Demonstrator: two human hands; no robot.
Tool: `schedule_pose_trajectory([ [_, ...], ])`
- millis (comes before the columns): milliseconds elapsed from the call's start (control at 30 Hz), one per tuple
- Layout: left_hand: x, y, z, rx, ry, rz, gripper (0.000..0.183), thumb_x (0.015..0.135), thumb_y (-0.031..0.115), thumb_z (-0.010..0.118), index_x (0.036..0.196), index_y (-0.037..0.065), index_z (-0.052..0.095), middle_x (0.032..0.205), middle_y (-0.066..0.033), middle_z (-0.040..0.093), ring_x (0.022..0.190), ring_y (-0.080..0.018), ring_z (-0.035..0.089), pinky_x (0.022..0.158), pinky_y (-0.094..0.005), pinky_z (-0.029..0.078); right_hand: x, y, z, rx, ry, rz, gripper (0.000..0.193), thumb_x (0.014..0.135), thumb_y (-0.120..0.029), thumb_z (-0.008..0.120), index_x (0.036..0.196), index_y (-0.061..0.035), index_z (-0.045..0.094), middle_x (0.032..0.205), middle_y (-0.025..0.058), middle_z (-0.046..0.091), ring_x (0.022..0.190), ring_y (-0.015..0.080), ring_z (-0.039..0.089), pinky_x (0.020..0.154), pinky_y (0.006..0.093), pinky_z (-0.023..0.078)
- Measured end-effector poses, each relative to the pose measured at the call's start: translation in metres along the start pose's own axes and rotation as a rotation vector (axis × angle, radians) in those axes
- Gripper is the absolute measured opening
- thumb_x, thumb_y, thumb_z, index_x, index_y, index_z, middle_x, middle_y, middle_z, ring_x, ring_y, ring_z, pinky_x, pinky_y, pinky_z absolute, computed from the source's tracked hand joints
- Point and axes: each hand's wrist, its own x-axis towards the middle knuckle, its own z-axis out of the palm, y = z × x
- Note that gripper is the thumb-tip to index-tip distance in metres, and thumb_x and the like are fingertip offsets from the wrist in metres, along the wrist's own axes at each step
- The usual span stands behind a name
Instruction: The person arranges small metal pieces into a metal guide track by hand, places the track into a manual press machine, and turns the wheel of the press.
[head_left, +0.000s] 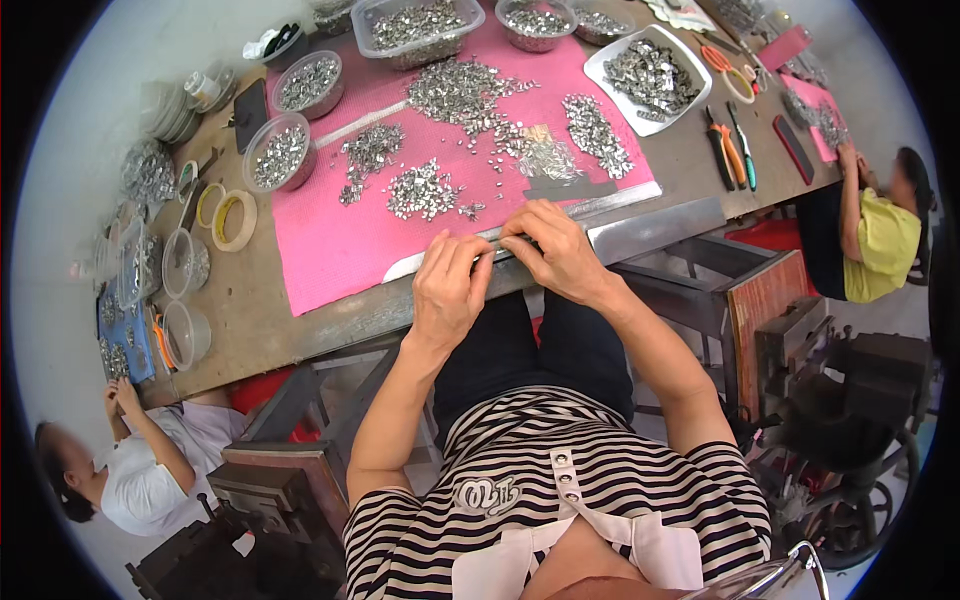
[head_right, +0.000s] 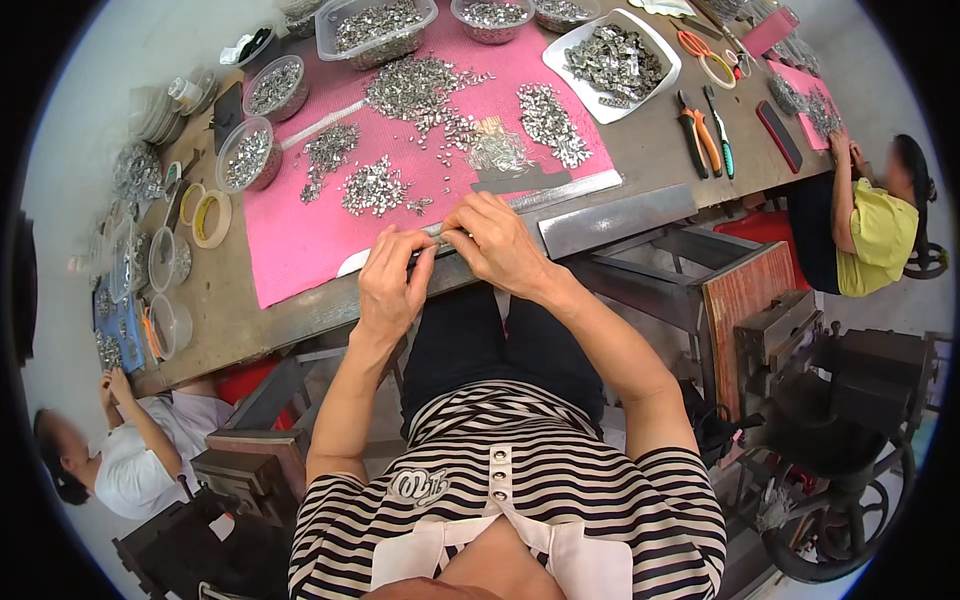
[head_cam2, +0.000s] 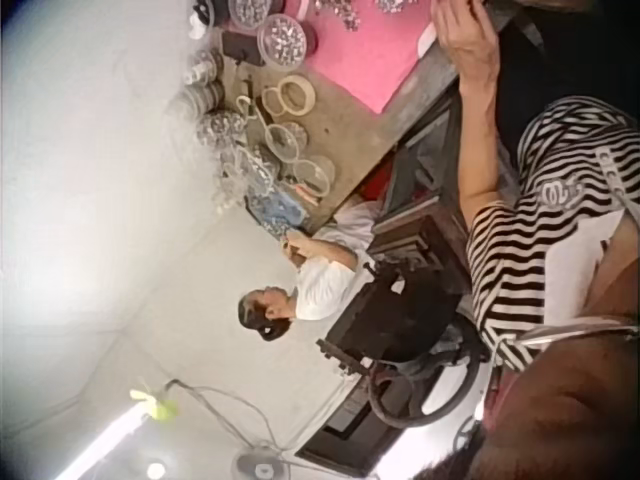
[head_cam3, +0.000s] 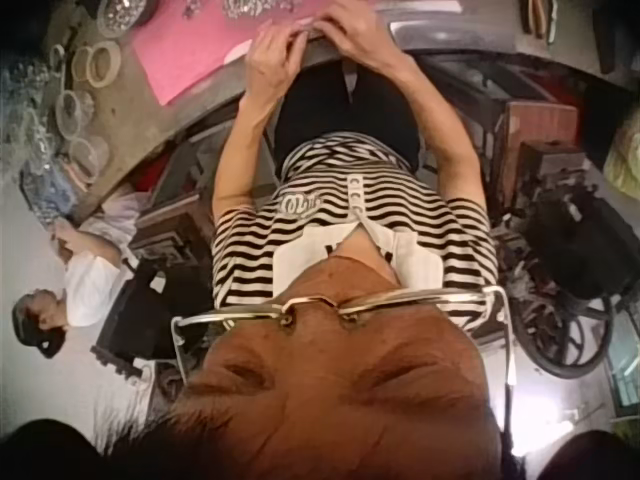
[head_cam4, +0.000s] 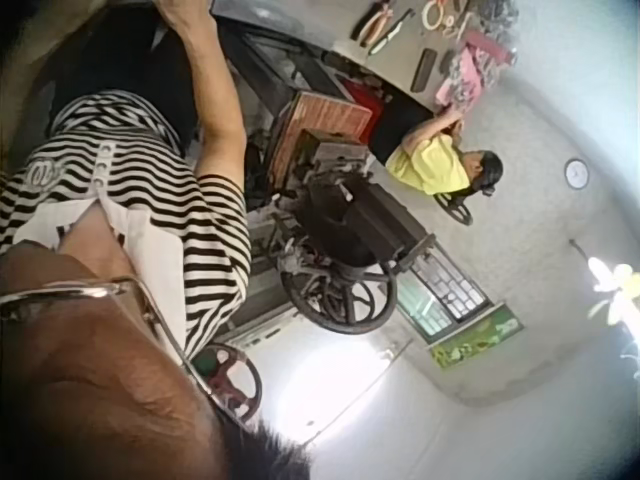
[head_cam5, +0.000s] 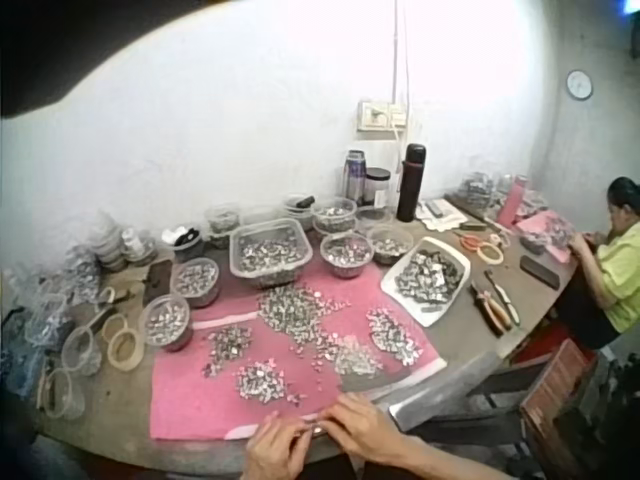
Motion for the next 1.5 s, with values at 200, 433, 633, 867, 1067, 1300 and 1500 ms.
schedule_pose_trajectory([
  [200,0.005,-0.004,-0.006,-0.223,-0.093,-0.150,0.011,0.091,0.003,0.071,0.100,0.001,0.065,0.093,-0.0110,0.071,0.087,-0.0328,0.070,0.103,-0.0515,0.051,-0.001,0.001,0.000,0.013,0.007,0.012,0.009,0.088,-0.005,0.072,0.093,-0.0011,0.065,0.089,0.0098,0.064,0.085,0.0289,0.060,0.079,0.0398,0.047],
  [433,-0.004,0.003,0.008,0.074,-0.007,-0.047,0.013,0.090,0.001,0.072,0.102,0.001,0.067,0.098,-0.0123,0.073,0.091,-0.0314,0.071,0.101,-0.0503,0.052,0.000,0.001,0.001,0.012,0.015,0.009,0.009,0.088,-0.005,0.072,0.092,-0.0009,0.065,0.089,0.0103,0.064,0.084,0.0291,0.060,0.079,0.0398,0.047],
  [633,-0.007,-0.001,0.007,0.005,0.030,0.011,0.014,0.089,0.000,0.072,0.103,0.001,0.068,0.102,-0.0140,0.074,0.097,-0.0310,0.072,0.101,-0.0500,0.053,-0.002,0.002,0.000,0.016,0.014,-0.005,0.009,0.088,-0.005,0.072,0.092,-0.0015,0.065,0.089,0.0096,0.064,0.085,0.0287,0.060,0.079,0.0395,0.046],
  [867,-0.013,-0.003,0.006,-0.052,0.032,-0.005,0.016,0.090,0.001,0.072,0.106,0.001,0.069,0.110,-0.0146,0.074,0.103,-0.0332,0.071,0.106,-0.0517,0.049,-0.003,-0.001,0.005,-0.020,-0.005,-0.080,0.010,0.088,-0.007,0.073,0.093,-0.0026,0.065,0.095,0.0090,0.065,0.088,0.0285,0.060,0.081,0.0393,0.045],
  [1067,-0.014,-0.004,0.006,-0.125,0.093,-0.102,0.016,0.091,0.004,0.072,0.106,0.002,0.070,0.112,-0.0141,0.072,0.106,-0.0334,0.069,0.104,-0.0508,0.049,0.001,-0.002,0.006,-0.078,-0.025,-0.098,0.011,0.087,-0.007,0.073,0.093,-0.0028,0.066,0.093,0.0089,0.063,0.088,0.0286,0.059,0.081,0.0399,0.045],
  [1300,0.023,-0.025,-0.005,0.095,0.082,-0.054,0.013,0.089,0.008,0.074,0.101,0.008,0.074,0.095,-0.0044,0.069,0.088,-0.0242,0.061,0.086,-0.0393,0.042,0.005,-0.007,0.006,-0.315,-0.040,-0.277,0.011,0.086,-0.008,0.071,0.094,-0.0034,0.066,0.095,0.0080,0.061,0.089,0.0265,0.060,0.082,0.0393,0.046],
  [1500,0.035,-0.032,-0.005,0.143,-0.040,-0.086,0.014,0.085,0.017,0.079,0.098,0.012,0.076,0.089,-0.0022,0.064,0.093,-0.0224,0.059,0.095,-0.0414,0.037,0.000,-0.008,0.004,-0.384,-0.062,-0.352,0.013,0.086,-0.009,0.068,0.096,-0.0017,0.066,0.097,0.0090,0.061,0.090,0.0260,0.060,0.082,0.0389,0.047],
])
